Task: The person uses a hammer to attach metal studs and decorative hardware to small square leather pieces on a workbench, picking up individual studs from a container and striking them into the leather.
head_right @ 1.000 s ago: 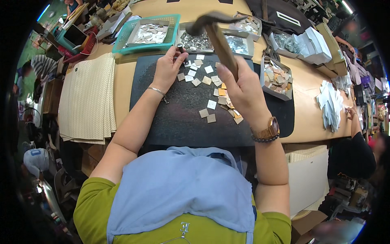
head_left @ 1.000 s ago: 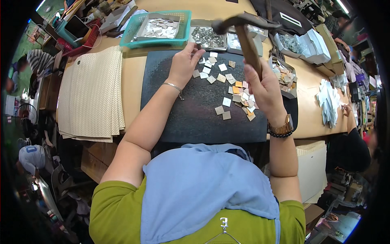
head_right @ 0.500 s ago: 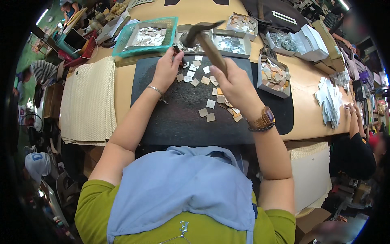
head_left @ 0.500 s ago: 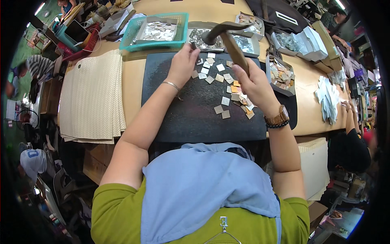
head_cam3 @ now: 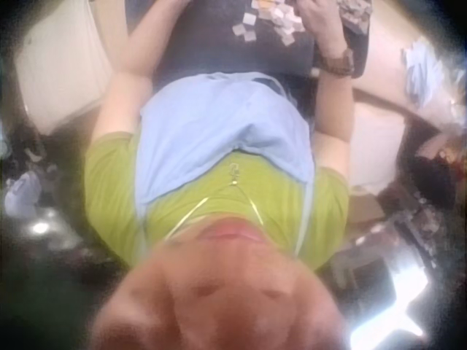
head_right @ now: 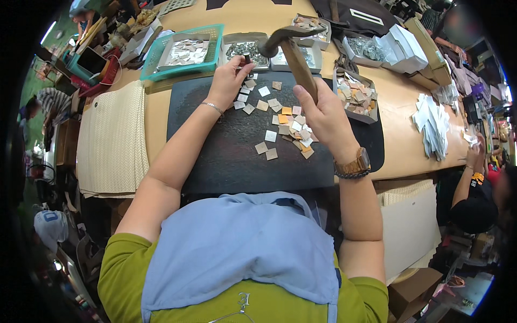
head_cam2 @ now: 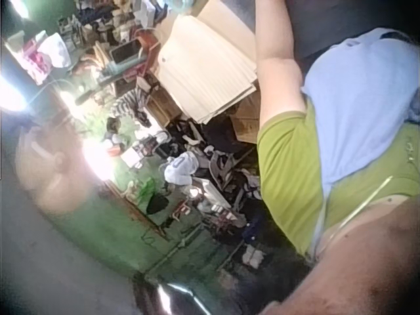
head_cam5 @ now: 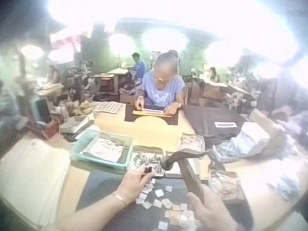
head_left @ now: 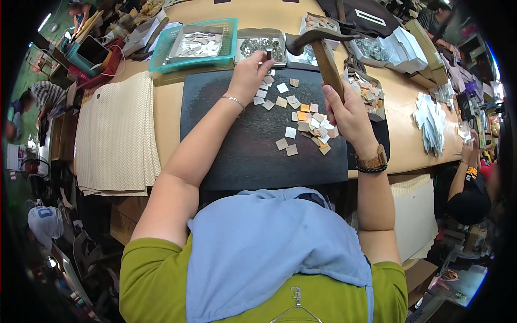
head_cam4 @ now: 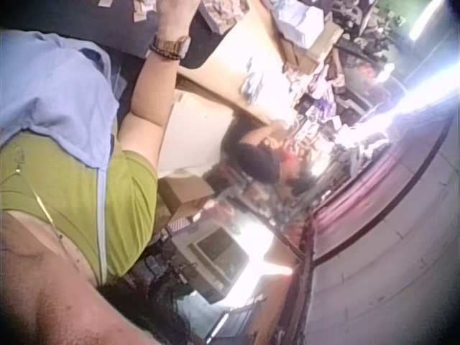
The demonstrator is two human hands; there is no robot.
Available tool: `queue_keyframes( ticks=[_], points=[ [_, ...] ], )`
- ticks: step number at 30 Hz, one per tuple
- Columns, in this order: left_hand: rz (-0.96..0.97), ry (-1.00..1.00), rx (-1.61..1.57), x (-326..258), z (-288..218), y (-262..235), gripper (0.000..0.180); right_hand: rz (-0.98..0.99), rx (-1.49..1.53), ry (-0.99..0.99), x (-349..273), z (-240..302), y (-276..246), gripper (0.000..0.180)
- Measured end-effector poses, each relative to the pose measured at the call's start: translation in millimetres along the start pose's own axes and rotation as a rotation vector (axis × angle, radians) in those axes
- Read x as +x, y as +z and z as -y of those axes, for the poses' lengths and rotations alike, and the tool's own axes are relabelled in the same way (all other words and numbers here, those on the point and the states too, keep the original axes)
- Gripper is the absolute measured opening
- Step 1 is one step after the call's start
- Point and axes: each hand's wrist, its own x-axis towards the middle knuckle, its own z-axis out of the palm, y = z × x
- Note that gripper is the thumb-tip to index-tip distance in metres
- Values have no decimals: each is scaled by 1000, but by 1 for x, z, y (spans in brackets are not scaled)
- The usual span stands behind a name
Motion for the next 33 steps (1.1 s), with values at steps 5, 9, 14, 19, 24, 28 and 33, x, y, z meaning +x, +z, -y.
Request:
queue_keyframes(
  ticks=[5,9,14,19,24,28,33],
  points=[
    [-17,2,-8,-1,2,1,23,-123,-39,-322,12,13,4,39],
    [2,20,-4,1,1,5,23,-189,-79,-446,25,19,24,33],
    [33,-44,-10,2,7,7,23,90,-395,-93,30,25,20,39],
    [-34,-83,-85,-1,9,5,25,36,-269,-52,11,14,16,43],
    [-54,-106,-124,-12,6,-7,30,12,-166,-5,-4,-9,9,42],
    [162,-208,220,-10,-5,-16,34,13,-117,101,-18,-18,6,40],
    [262,-166,372,-18,-10,-13,34,-13,-115,110,-31,-46,3,37]
  ],
)
